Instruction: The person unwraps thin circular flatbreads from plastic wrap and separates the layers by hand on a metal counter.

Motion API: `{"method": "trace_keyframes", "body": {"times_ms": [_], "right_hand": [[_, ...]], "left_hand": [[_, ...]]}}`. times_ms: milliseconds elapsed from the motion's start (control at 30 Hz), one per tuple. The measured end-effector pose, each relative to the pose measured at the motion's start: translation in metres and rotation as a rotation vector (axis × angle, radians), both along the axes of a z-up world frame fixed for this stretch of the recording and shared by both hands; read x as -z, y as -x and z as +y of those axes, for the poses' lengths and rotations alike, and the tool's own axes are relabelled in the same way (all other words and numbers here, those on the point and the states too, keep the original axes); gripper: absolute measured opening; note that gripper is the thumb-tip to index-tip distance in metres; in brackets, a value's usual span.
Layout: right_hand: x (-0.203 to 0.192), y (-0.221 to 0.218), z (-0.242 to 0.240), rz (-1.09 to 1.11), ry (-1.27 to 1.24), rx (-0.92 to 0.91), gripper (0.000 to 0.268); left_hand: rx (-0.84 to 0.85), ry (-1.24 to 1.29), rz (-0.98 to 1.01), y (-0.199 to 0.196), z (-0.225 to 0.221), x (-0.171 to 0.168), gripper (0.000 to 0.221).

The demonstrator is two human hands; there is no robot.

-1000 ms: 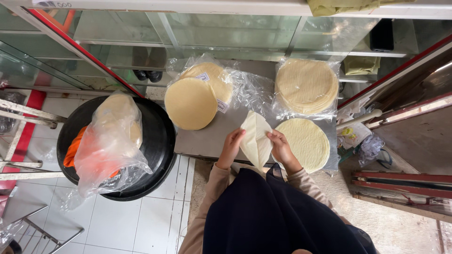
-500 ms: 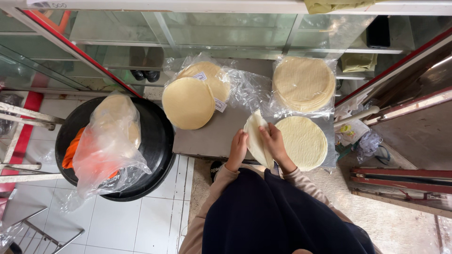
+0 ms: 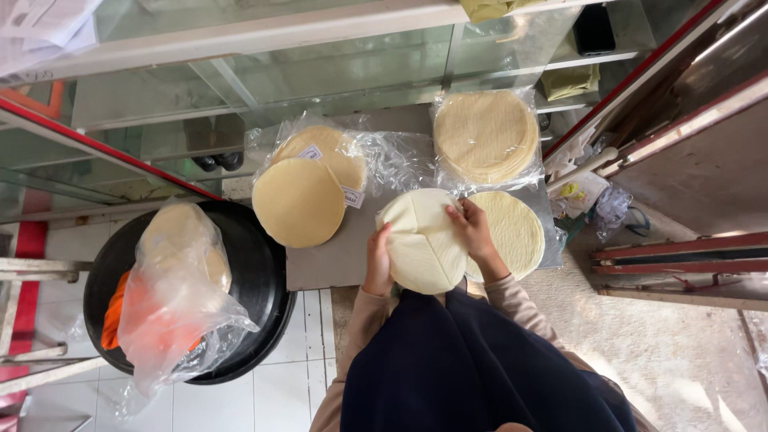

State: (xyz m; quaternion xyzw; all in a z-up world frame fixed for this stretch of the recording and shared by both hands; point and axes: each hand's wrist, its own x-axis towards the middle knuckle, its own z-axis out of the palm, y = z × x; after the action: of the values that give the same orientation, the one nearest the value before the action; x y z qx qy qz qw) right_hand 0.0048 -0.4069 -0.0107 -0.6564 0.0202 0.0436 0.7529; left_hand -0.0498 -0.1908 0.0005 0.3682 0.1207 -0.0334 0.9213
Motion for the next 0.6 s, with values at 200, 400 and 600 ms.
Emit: {"method": "trace_keyframes", "body": {"times_ms": [200, 400, 600], "right_hand": [[-0.002, -0.011, -0.02, 0.071, 0.056, 0.101, 0.027], [0.034, -0.01, -0.043, 0.115, 0.101, 0.228, 0.026], [0.046, 0.014, -0.099, 0.119, 0.13, 0.484, 0.024]], "left_hand": [[-0.026, -0.059, 0.09, -0.015, 0.056, -0.006, 0.036], [0.036, 0.05, 0.206, -0.028, 0.096, -0.022, 0.045], [0.083, 0.14, 0.112, -0.045, 0.139, -0.056, 0.044]]}}
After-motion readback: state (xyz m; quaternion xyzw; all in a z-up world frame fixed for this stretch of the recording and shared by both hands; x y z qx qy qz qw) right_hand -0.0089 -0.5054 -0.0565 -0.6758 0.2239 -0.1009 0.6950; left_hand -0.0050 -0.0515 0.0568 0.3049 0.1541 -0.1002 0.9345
